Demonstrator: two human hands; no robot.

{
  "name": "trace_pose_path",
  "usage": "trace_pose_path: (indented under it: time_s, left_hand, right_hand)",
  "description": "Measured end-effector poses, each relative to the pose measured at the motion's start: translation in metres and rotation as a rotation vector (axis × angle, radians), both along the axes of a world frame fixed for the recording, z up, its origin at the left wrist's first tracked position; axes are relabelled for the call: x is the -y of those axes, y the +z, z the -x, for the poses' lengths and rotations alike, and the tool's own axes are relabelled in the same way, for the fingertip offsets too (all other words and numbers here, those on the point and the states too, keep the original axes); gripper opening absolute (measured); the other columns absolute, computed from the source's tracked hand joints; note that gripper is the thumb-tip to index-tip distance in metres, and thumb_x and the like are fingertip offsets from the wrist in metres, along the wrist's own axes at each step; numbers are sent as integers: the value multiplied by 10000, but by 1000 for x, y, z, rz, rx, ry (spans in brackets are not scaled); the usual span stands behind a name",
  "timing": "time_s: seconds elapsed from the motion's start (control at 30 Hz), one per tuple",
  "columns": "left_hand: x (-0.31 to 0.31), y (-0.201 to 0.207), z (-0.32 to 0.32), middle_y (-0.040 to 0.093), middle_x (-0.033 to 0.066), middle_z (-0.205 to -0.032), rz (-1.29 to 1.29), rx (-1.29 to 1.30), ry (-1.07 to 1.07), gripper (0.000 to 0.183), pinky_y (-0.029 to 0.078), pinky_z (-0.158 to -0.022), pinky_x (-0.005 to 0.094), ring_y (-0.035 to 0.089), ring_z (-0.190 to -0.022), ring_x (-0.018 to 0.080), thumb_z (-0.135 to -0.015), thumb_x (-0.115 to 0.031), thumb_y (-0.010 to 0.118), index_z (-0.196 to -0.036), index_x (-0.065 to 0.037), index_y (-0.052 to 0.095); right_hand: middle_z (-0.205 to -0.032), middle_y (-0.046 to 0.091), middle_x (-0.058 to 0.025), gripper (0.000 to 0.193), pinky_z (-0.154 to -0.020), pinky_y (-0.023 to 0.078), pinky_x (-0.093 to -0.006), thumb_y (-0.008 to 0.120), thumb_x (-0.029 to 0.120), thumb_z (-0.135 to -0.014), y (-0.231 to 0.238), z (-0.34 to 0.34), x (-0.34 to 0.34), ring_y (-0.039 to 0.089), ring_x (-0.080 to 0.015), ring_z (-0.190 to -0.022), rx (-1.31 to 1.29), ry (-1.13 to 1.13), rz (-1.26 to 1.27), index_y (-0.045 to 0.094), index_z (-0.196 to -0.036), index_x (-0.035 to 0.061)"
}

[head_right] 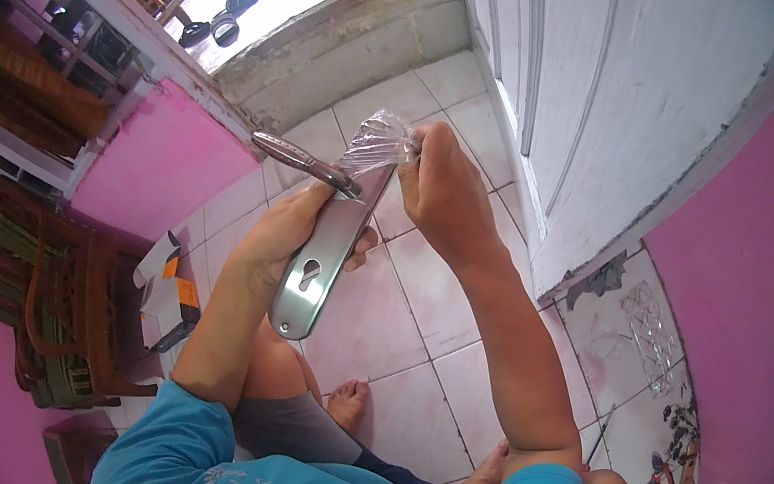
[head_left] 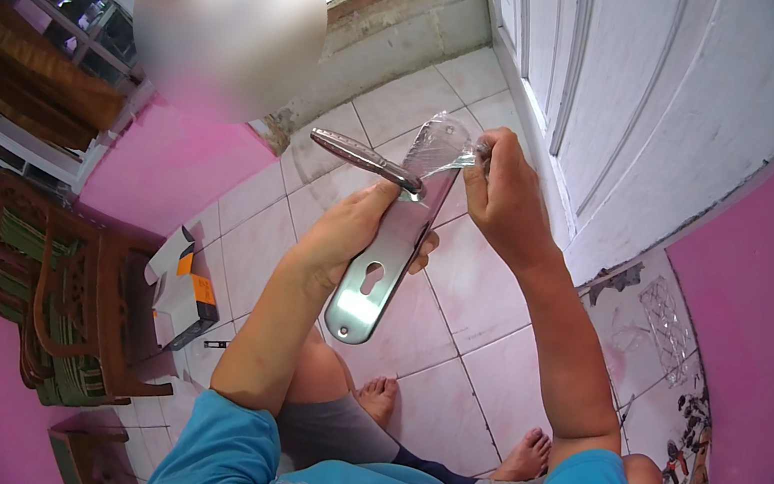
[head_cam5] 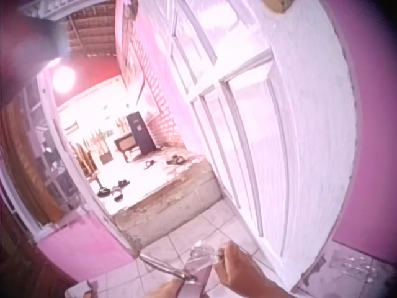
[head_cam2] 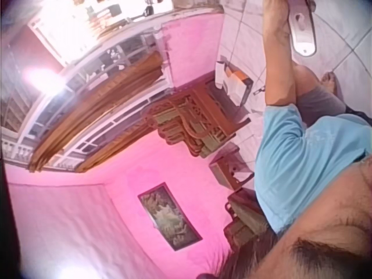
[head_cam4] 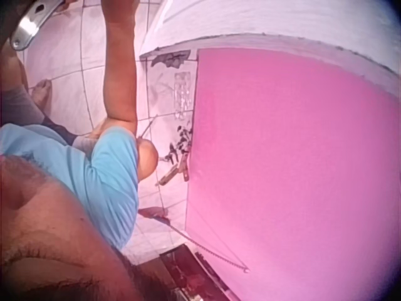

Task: The person peels the protective plastic film off a door handle plate by hand and fits a door handle onto the plate.

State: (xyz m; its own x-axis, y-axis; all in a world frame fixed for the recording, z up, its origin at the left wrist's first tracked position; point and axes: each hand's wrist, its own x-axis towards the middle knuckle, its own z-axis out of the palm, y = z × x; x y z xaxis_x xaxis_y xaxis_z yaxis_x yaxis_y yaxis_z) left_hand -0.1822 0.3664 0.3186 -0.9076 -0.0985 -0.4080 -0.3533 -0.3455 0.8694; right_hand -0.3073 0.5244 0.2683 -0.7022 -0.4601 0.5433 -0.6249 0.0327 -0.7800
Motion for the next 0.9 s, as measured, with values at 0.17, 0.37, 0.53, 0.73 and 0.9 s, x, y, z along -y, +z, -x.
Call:
trace_pose_path:
  time_s: [0.17,0.37,0.53,0.73,0.9]
  left_hand:
    - [1,1,2,646,239,-851,-37,19,-32,391,546,-566,350,643,-657,265,-1110,-380,318,-1202,-43,494]
    - [12,1,-2,645,239,-840,11,48,-68,396,533,-534,365,635,-636,261,-1099,-388,357,-1207,-38,508]
    - [12,13,-26,594,204,-778,-333,-41,-164,632,468,-473,354,570,-624,245,-1018,-603,448,-1092,11,577]
    - [9,5,-15,590,215,-781,-352,-100,-218,607,488,-485,357,569,-584,256,-1039,-571,427,-1110,14,575]
    - [15,-6,-7,633,196,-785,-64,-95,-82,582,511,-509,367,631,-608,268,-1059,-563,364,-1165,-22,552]
  right_hand:
    - [-1006,611,-208,328,-810,503,-465,581,42,-948,-8,9,3,628,-397,-933,-151,-32,106,492,-1261,0]
    - [-1025,617,-163,275,-829,517,-363,541,18,-974,0,19,-8,650,-301,-958,-111,85,10,604,-1242,7]
    - [-1034,645,-74,186,-841,516,-344,513,113,-1017,-31,92,-56,623,-185,-900,233,-162,170,665,-1083,27]
    - [-1113,626,-113,226,-777,527,-307,530,102,-978,-34,39,6,623,-198,-806,93,31,-31,666,-1149,43]
    - [-897,629,-105,254,-679,538,-323,460,117,-987,-21,28,7,596,-161,-660,702,61,131,648,-1127,18]
